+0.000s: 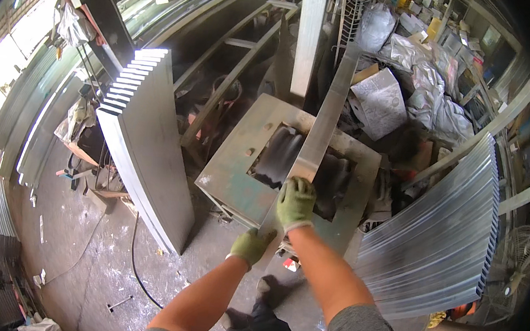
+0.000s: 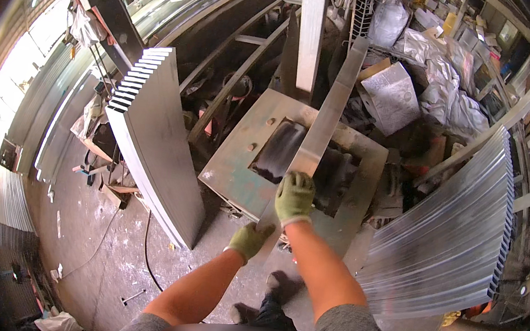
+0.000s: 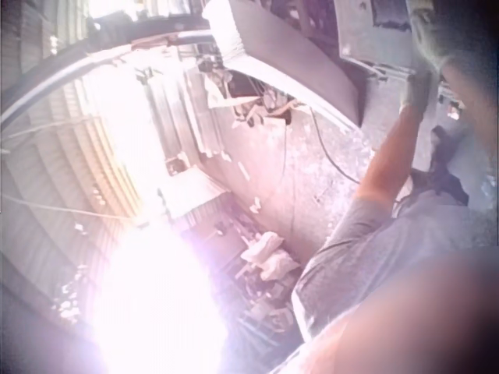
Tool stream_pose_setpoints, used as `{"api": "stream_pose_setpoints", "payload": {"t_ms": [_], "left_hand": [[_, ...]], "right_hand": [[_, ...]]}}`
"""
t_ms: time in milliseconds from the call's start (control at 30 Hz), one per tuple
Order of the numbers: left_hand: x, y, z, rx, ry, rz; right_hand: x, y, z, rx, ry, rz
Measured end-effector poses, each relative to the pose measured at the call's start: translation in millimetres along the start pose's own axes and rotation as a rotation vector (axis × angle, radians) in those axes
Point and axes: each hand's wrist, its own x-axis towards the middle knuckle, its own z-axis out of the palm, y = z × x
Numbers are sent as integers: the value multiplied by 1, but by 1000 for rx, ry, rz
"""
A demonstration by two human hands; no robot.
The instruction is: The person repeatedly picks up long metal sheets and feeds them into a roller machine, then stacks the processed sheets on a nearby pile. The person wears gloves and handles the sheets one at a time in a repetitive cycle.
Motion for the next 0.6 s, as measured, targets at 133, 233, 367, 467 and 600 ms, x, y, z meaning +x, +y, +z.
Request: {"api": "stream_pose_setpoints", "payload": {"t_ms": [133, 233, 367, 467, 600], "left_hand": [[30, 40, -7, 34, -19, 110], [46, 67, -9, 37, -32, 104], [46, 69, -10, 22, -36, 204], [31, 56, -2, -27, -55, 142], [7, 23, 8, 32, -61, 235]], "right_hand": [[38, 29, 8, -131, 58, -53], [57, 49, 13, -220, 82, 4], [59, 57, 14, -259, 15, -29], [43, 52, 5, -285, -43, -39], [10, 32, -9, -250, -80, -46]]}}
